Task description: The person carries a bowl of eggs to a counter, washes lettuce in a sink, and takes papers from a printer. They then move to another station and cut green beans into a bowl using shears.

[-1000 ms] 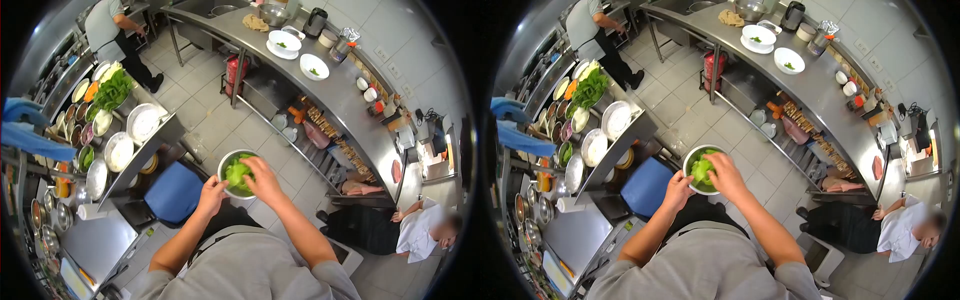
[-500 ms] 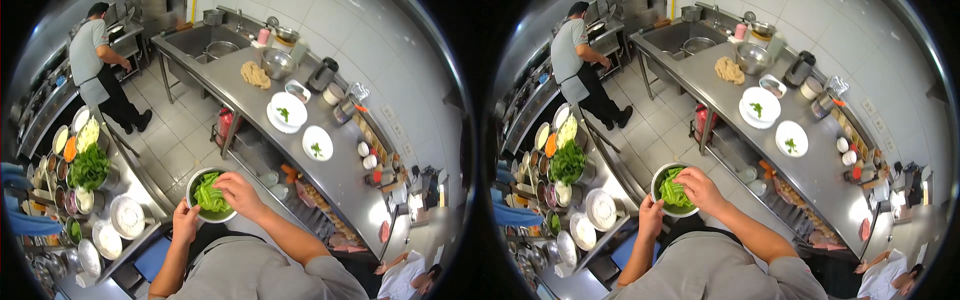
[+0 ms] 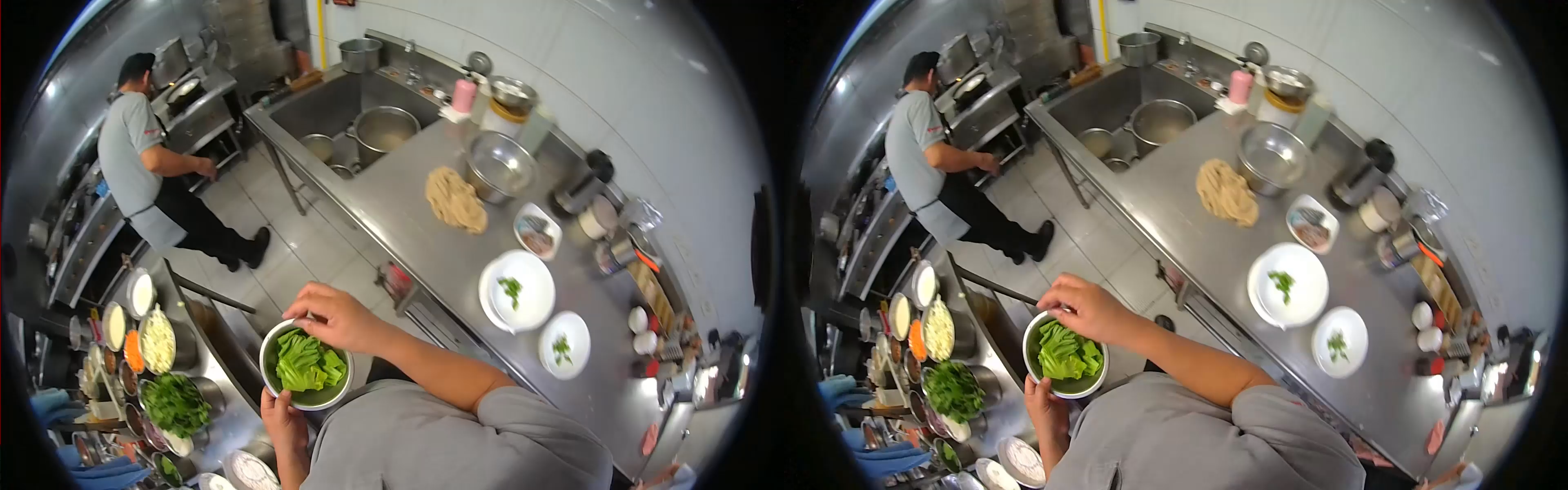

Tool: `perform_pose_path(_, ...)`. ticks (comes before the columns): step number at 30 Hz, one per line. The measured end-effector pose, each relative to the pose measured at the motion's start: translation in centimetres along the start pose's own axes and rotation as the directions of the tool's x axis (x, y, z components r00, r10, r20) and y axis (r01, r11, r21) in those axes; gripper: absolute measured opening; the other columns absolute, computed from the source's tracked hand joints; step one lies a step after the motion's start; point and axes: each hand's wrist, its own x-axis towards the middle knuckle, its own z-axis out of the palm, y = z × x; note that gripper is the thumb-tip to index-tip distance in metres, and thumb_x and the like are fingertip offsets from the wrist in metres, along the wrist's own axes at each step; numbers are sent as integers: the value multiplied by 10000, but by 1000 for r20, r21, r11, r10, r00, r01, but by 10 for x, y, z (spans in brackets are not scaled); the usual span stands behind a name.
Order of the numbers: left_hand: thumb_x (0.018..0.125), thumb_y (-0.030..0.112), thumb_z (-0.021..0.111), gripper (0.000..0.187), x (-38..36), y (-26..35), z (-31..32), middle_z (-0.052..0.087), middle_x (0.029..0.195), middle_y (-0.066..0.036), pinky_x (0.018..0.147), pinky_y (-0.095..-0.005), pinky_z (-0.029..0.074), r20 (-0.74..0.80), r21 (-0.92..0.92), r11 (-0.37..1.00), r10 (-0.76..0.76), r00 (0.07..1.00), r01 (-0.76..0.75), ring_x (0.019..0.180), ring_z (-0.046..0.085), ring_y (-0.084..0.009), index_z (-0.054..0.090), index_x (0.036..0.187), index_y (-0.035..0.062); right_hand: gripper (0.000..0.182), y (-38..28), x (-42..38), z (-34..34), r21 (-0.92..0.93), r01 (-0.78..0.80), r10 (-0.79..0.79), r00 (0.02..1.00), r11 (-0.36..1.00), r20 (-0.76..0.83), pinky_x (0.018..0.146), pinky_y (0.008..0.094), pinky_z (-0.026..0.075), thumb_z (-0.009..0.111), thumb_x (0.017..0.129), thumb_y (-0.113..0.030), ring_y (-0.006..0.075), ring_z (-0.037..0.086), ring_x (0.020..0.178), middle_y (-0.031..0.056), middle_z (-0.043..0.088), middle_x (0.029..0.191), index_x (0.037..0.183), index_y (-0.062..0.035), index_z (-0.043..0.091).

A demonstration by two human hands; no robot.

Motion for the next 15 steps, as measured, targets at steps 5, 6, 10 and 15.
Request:
perform_pose_path(5,917,8,580,129,104,17,47,657,970,-29,694,-202,491,-47,0,998,65,997,-65,804,611,-84,574,1040,47,230,84,133,-67,229,-156,174,983,961,-59,715,266,497,674,914,-75,90,568,765,19,637,992,1143,-68,667)
perform_pose_path(6,914,0,575,116,118,26,68,651,941,-19,667,-194,470,-95,27,996,83,992,-81,772,594,-75,569,1014,57,230,101,161,-79,238,-150,165,985,960,-46,715,266,497,674,914,-75,90,568,765,19,637,992,1143,-68,667)
perform_pose_path(10,912,-9,563,111,186,28,106,657,949,-25,688,-203,485,-138,46,991,130,982,-125,793,609,-83,570,999,60,446,187,251,-143,225,-29,84,967,974,-241,728,244,495,678,916,-88,65,553,792,2,648,1131,1346,-99,562)
perform_pose_path(15,923,2,581,74,292,38,149,670,977,-36,750,-232,509,-118,56,998,49,992,-43,840,635,-104,571,970,58,530,304,340,-293,340,-198,357,781,919,-513,794,265,523,679,910,-117,101,596,973,61,591,1360,1407,-77,500)
